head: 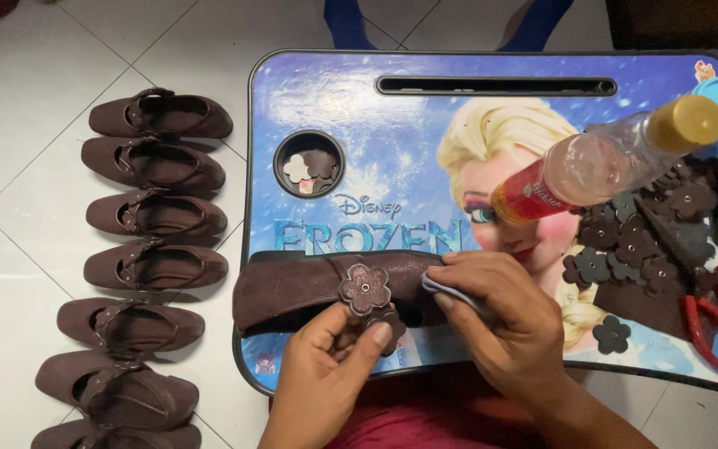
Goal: The person wipes the surface of several brown children's shoes with a white cloth, focusing on the decorative flower strap. They handle the shoes one at a time, wiping different areas of the strap and upper, then place each shoe back in a line on the floor.
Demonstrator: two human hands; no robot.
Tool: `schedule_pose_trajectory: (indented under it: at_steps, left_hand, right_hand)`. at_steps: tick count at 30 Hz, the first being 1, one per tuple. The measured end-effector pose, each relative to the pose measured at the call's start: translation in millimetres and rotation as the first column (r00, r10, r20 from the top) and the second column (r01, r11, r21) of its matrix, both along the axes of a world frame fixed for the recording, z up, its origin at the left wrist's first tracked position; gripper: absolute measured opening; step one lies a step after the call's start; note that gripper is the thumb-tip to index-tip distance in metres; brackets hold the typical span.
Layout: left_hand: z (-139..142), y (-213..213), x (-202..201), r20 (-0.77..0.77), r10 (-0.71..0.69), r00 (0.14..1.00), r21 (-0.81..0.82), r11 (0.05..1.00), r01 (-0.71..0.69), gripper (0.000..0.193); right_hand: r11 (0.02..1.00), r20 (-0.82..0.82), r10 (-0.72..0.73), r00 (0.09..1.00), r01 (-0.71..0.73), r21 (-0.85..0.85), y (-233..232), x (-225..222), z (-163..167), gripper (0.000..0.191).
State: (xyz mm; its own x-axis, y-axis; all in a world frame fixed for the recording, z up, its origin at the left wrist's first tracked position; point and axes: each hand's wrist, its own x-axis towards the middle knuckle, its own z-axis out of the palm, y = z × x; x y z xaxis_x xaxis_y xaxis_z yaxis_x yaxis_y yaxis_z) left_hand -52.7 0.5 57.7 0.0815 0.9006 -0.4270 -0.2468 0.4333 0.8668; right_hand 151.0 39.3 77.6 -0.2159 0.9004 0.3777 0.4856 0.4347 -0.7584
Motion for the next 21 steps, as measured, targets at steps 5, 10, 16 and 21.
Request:
schedule_pose_trajectory:
  at_steps: [5,10,16,21]
  left_hand:
    - [-8,-8,-5,-0.052,-0.022,0.998,-0.019,1.0,0.021,0.024]
    - [-7,-7,-5,-0.387,-0.047,0.921,0.073,0.994,0.081,0.019]
    - [7,-7,-4,-0.462,0.039,0.886,0.312,0.942,0.121,0.014]
    - [12,-7,-3,-0.524,0.027,0.851,0.32,0.933,0.167,0.015]
  right_hand:
    - [1.0,-0.005,0.023,1.0,-0.023,0.003,-2,-5,7,0.024]
    - [0.978,0.061,0.202,0.977,-0.205,0.039,-3,-5,18,0.025]
    - [0.972,0.125,0.232,0.964,-0.233,-0.013,6,-15,24,0.022]
    - [0.976,0.112,0.217,0.97,-0.212,-0.053,7,-18,30,0.018]
